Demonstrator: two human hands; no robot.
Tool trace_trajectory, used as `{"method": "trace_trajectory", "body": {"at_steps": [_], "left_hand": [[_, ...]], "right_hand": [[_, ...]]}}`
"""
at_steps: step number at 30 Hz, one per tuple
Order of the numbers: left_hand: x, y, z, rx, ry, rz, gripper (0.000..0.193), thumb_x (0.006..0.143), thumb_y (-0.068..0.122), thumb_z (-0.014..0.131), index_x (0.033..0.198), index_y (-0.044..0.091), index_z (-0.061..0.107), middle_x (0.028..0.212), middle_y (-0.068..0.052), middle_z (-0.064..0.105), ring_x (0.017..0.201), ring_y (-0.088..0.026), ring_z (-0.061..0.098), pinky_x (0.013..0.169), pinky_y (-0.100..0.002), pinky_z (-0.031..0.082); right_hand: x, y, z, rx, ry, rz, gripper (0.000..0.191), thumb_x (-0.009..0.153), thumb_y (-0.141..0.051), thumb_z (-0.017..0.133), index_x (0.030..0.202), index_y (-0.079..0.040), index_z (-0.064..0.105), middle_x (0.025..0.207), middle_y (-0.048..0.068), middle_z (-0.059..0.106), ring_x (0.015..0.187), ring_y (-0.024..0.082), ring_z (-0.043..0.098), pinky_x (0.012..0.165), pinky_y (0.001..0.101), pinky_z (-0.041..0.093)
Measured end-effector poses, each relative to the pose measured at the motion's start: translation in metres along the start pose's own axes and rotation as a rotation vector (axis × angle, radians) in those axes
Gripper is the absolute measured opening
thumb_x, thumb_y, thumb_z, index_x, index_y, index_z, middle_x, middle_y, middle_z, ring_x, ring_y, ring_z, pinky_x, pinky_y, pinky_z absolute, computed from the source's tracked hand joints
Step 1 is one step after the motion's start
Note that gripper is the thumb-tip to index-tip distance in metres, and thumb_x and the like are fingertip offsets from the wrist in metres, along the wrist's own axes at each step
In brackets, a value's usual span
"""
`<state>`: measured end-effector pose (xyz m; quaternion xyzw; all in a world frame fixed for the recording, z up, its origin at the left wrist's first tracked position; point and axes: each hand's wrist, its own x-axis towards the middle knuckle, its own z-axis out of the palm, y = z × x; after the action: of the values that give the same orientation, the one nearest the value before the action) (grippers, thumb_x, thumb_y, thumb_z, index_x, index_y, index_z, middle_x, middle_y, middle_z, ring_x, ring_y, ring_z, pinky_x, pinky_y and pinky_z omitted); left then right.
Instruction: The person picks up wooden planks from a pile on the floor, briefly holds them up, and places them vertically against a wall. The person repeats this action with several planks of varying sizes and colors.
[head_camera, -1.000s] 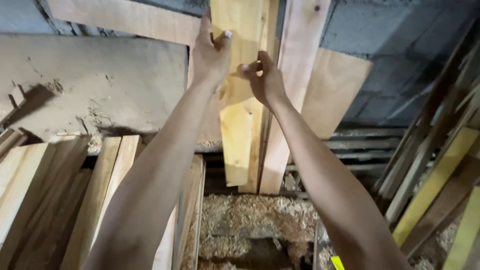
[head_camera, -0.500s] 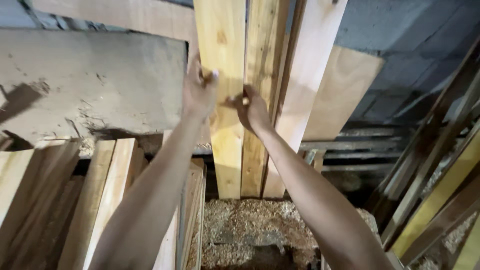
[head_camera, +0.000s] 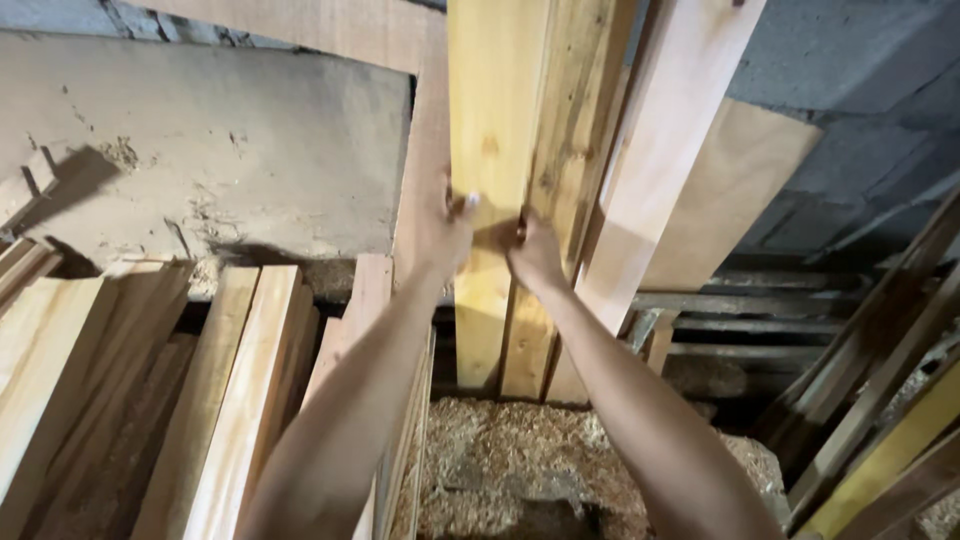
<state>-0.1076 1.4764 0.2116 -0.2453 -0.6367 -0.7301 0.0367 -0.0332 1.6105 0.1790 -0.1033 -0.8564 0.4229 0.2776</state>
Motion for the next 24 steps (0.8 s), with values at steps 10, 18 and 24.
{"method": "trace_trajectory", "body": {"at_steps": [10,18,24], "left_hand": [[-0.017,-0.089,0.024,-0.324,0.018,0.094,0.062,0.101,0.015,0.061,0.156,0.005,0.035,0.14,-0.015,0.06,0.122,-0.024,0.061,0.1,-0.038,0.054],[0.031,-0.087,0.028,-0.402,-0.128,-0.042,0.033,0.109,0.024,0.056,0.119,-0.005,0.066,0.106,-0.019,0.076,0.099,-0.026,0.073,0.088,-0.041,0.061],[0.055,-0.095,0.037,-0.487,-0.078,-0.237,0.042,0.109,0.033,0.047,0.124,-0.002,0.064,0.112,-0.019,0.072,0.105,-0.029,0.069,0.092,-0.045,0.058]], "right_hand": [[-0.005,0.007,0.02,-0.023,-0.055,0.131,0.101,0.092,-0.055,0.058,0.164,-0.014,0.0,0.168,0.023,0.013,0.149,0.041,0.031,0.119,0.0534,0.035],[0.002,0.0,0.03,0.061,-0.293,0.383,0.093,0.095,-0.069,0.029,0.163,-0.017,-0.006,0.172,0.01,-0.013,0.157,0.035,0.006,0.127,0.0538,0.014],[0.022,0.036,0.041,-0.007,-0.35,0.313,0.09,0.097,-0.072,0.013,0.163,-0.011,0.004,0.172,0.012,0.003,0.16,0.03,0.003,0.129,0.0451,0.01]]}}
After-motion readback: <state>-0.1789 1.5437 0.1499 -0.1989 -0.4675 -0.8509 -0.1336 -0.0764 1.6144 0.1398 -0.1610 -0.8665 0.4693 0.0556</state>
